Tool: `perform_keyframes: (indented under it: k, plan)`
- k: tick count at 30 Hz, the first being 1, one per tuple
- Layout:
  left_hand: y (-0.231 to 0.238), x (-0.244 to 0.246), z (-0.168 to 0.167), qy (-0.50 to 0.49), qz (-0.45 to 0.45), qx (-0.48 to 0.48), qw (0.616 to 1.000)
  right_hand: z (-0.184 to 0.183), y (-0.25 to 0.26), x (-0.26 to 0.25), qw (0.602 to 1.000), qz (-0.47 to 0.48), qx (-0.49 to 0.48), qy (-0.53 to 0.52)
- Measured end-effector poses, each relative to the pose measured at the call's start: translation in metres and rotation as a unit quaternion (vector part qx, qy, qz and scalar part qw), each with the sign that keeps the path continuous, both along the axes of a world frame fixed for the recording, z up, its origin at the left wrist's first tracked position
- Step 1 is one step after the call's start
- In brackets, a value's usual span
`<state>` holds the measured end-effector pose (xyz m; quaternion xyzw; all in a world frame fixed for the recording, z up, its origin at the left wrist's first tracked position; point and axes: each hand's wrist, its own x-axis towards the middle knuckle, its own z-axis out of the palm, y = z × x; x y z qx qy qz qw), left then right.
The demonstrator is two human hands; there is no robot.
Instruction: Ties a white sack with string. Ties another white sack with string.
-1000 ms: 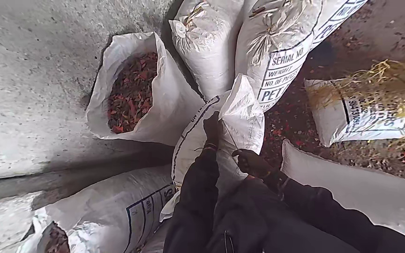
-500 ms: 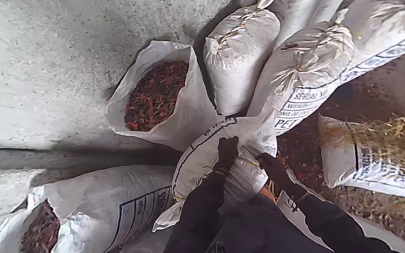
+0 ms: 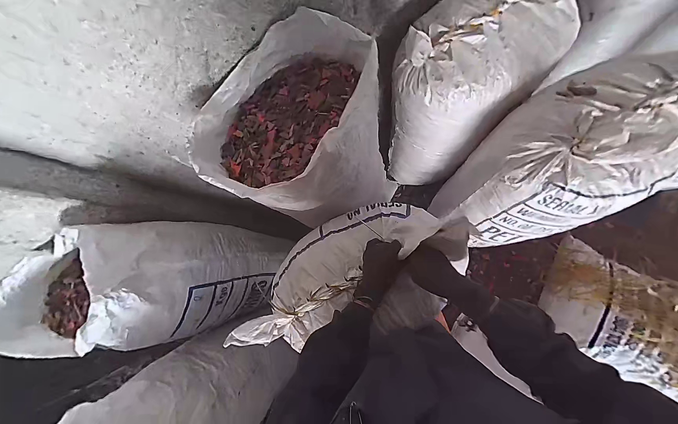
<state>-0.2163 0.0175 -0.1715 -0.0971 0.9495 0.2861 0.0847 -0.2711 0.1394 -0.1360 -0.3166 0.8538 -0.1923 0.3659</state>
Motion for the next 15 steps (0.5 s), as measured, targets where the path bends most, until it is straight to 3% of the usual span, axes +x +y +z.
perform_keyframes:
  k: [2,5,7,10,12,13,15]
  plan:
    - [0.000,0.003,-0.005,0.039,0.017,0.004,0.999,0.041,0.015,-0.013,0.996,0.068,-0.050,0.017]
    - [0.005,0.012,-0.023,0.157,0.031,0.012,0.987,0.074,0.020,-0.050,0.969,0.037,-0.236,0.063]
    - [0.006,0.011,-0.024,0.175,0.027,0.021,0.984,0.064,-0.013,-0.092,0.980,0.041,-0.185,0.068]
    - [0.003,0.018,-0.008,0.113,0.037,0.047,0.992,0.003,-0.081,-0.121,0.976,0.209,0.039,0.045]
    - [0.000,0.022,0.003,0.059,0.044,0.068,0.995,-0.035,-0.097,-0.116,0.959,0.276,0.037,0.052]
    - [-0.003,0.024,0.011,0.044,0.062,0.087,0.993,-0.040,-0.098,-0.115,0.958,0.284,-0.003,0.030]
    - [0.006,0.021,0.009,0.098,0.158,0.200,0.962,-0.005,-0.100,-0.095,0.965,0.257,0.040,-0.043]
